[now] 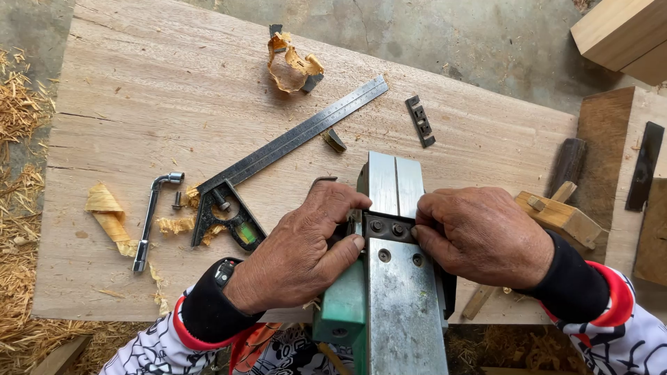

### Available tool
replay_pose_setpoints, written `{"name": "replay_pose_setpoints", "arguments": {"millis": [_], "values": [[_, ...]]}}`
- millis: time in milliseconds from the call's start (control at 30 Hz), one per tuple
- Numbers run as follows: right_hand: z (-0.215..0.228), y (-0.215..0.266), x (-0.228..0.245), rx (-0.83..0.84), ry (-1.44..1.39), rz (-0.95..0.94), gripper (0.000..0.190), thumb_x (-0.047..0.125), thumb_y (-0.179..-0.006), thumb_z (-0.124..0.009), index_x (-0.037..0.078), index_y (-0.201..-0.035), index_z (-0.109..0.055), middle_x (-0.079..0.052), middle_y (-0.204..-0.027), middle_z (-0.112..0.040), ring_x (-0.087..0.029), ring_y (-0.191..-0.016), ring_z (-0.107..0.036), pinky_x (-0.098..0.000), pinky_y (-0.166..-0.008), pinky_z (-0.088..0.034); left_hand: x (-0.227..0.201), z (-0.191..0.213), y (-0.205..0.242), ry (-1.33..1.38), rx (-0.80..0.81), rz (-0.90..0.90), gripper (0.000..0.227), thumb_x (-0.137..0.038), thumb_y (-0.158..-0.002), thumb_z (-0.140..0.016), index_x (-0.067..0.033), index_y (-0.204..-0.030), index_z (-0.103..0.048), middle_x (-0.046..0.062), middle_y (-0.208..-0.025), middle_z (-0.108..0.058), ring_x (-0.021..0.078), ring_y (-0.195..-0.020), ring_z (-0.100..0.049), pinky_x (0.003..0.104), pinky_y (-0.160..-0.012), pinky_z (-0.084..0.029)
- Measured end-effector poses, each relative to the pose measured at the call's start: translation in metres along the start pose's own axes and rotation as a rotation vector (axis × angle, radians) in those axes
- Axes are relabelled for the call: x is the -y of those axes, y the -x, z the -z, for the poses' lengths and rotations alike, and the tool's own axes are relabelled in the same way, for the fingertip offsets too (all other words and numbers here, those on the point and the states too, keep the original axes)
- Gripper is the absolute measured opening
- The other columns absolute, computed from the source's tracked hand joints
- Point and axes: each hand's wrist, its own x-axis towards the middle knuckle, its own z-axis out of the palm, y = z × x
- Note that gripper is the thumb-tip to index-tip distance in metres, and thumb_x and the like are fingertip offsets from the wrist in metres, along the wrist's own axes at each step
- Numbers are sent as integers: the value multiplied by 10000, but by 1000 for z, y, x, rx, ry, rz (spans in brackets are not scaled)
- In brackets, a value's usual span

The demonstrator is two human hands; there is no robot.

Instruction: The person assembles a green and silver handheld tool by inserting small metal components into a slot, tightening them with an Allen key, and adjusting a depth gauge. The person then uses the tool to cut a groove into a piece of wood.

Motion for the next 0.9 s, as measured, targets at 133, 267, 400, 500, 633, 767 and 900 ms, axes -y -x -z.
{"name": "replay_pose_setpoints", "arguments": {"millis": [133,267,400,500,633,767,900], "values": [[3,3,1,-29,32,63,194,320,-823,-706,145,-904,-685,-96,-813,-684,-334,-766,-684,-466,-673,-535,1,-1,2,5,-5,17,363,-213,-908,-623,-74,-1241,-591,139,-1248,-571,314,-1153,-626,416,-920,-536],[3,2,2,-24,11,92,190,300,-803,-705,153,-920,-685,-86,-843,-683,-330,-772,-683,-464,-670,-536,1,-1,2,-30,-7,20,319,-223,-904,-635,-86,-1191,-634,128,-1234,-578,307,-1100,-651,411,-882,-549],[2,0,2,11,20,48,191,306,-805,-709,154,-916,-682,-93,-830,-683,-334,-786,-681,-473,-686,-533,-2,1,0,-25,3,65,310,-233,-891,-640,-98,-1169,-648,115,-1217,-587,287,-1037,-678,398,-854,-564],[2,0,2,12,16,42,191,309,-812,-704,147,-910,-675,-102,-822,-680,-342,-787,-679,-478,-686,-532,-2,1,1,-10,4,84,309,-234,-884,-641,-104,-1164,-651,109,-1210,-593,274,-1008,-690,385,-836,-572],[1,-2,4,37,15,5,192,315,-829,-693,140,-905,-669,-110,-796,-678,-344,-791,-680,-476,-696,-535,4,-2,3,-20,-30,17,302,-226,-897,-651,-91,-1167,-645,117,-1187,-605,283,-1043,-677,386,-854,-564],[-2,1,-3,25,-56,-48,181,309,-857,-686,139,-920,-688,-94,-774,-697,-297,-767,-697,-445,-694,-552,1,-1,2,21,-11,71,304,-229,-903,-648,-95,-1176,-646,111,-1152,-620,264,-1031,-683,377,-858,-561],[-24,12,-39,-141,-436,-132,178,258,-912,-646,97,-967,-697,-34,-810,-701,-169,-724,-674,-353,-651,-561,5,-1,0,120,0,110,308,-222,-916,-640,-85,-1191,-648,97,-1185,-623,231,-1061,-692,354,-875,-579]]}}
